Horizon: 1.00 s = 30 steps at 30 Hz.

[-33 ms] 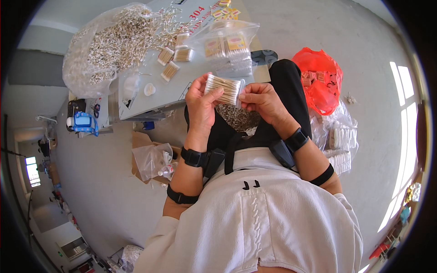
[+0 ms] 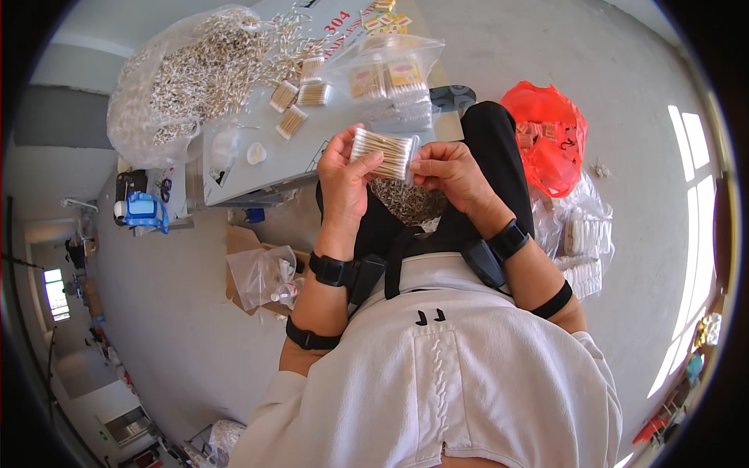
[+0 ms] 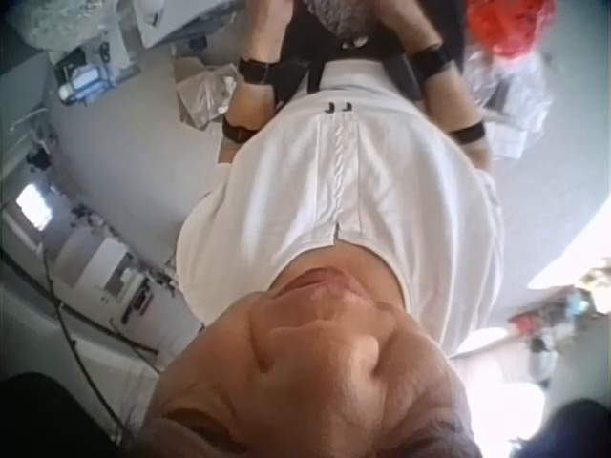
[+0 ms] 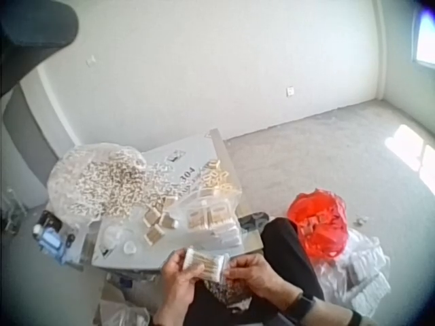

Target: Packing small containers of cotton swabs into a larger plastic bag.

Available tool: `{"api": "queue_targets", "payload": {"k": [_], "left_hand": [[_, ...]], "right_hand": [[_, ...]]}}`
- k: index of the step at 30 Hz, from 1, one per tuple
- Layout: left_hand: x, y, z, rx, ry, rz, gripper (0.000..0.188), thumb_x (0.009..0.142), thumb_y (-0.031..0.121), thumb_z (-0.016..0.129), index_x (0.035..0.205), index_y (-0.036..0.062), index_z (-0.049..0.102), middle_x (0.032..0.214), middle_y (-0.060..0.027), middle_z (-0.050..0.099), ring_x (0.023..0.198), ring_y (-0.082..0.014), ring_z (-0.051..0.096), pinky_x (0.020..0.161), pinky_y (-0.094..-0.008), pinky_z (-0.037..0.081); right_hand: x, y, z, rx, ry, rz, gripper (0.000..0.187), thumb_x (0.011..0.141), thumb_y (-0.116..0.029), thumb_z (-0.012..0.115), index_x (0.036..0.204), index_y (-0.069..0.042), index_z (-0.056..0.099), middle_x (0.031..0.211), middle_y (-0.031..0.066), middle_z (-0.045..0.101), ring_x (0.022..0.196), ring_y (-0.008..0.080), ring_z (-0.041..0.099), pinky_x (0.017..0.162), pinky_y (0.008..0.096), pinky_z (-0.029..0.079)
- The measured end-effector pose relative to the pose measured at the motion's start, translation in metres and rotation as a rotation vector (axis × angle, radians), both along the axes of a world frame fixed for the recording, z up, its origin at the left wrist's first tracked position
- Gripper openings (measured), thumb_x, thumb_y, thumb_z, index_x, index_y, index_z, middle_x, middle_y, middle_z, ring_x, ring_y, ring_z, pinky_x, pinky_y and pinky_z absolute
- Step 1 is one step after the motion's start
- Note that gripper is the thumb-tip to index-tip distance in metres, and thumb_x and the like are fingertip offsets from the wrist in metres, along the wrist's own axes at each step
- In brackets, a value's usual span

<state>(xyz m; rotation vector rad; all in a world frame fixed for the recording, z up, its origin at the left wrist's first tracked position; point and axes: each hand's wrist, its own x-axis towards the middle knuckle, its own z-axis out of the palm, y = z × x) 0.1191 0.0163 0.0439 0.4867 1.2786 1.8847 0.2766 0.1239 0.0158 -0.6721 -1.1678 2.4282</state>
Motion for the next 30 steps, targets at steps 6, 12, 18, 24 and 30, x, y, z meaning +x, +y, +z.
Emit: {"api": "queue_targets", "payload": {"k": [6, 12, 18, 24, 30], "left_hand": [[-0.011, -0.006, -0.004, -0.020, 0.009, -0.130, 0.037, 0.074, -0.008, 0.072, 0.108, -0.0010, 0.061, 0.101, -0.0086, 0.066, 0.085, -0.0155, 0.065, 0.069, -0.0294, 0.058], [-0.009, -0.005, -0.001, -0.047, 0.020, -0.174, 0.025, 0.072, -0.016, 0.067, 0.092, -0.0004, 0.065, 0.101, -0.0103, 0.066, 0.089, -0.0172, 0.065, 0.078, -0.0315, 0.057], [-0.005, -0.002, 0.001, 0.142, 0.148, -0.056, 0.032, 0.069, -0.021, 0.066, 0.090, 0.0027, 0.066, 0.108, -0.0104, 0.064, 0.100, -0.0187, 0.062, 0.087, -0.0311, 0.054], [-0.003, -0.005, 0.010, 0.115, 0.651, -0.130, 0.034, 0.068, -0.016, 0.071, 0.094, 0.0040, 0.065, 0.118, -0.0093, 0.060, 0.110, -0.0179, 0.059, 0.097, -0.0319, 0.048], [-0.001, -0.006, 0.018, 0.210, 0.216, -0.256, 0.053, 0.073, -0.006, 0.076, 0.121, 0.0010, 0.056, 0.126, -0.0095, 0.056, 0.112, -0.0184, 0.058, 0.095, -0.0328, 0.050]], "right_hand": [[0.003, 0.003, 0.004, 0.033, -0.033, -0.042, 0.003, 0.087, -0.005, 0.069, 0.085, -0.003, 0.069, 0.073, 0.0013, 0.066, 0.063, 0.0080, 0.062, 0.058, 0.0183, 0.048], [-0.004, -0.004, 0.002, 0.096, 0.163, -0.261, 0.004, 0.089, -0.005, 0.066, 0.090, -0.002, 0.068, 0.087, 0.0054, 0.069, 0.072, 0.0107, 0.064, 0.063, 0.0216, 0.052], [0.006, 0.004, 0.023, -0.247, -0.011, -0.090, 0.014, 0.091, -0.016, 0.067, 0.086, -0.003, 0.063, 0.082, 0.0056, 0.067, 0.067, 0.0111, 0.062, 0.054, 0.0223, 0.049], [0.001, -0.001, 0.025, -0.113, 0.073, -0.005, 0.016, 0.094, -0.015, 0.063, 0.082, -0.005, 0.062, 0.073, 0.0019, 0.062, 0.060, 0.0076, 0.057, 0.051, 0.0191, 0.042], [0.004, -0.001, 0.022, 0.093, 0.057, -0.045, 0.015, 0.092, -0.013, 0.066, 0.080, -0.005, 0.064, 0.070, -0.0013, 0.061, 0.060, 0.0049, 0.054, 0.054, 0.0181, 0.042]]}}
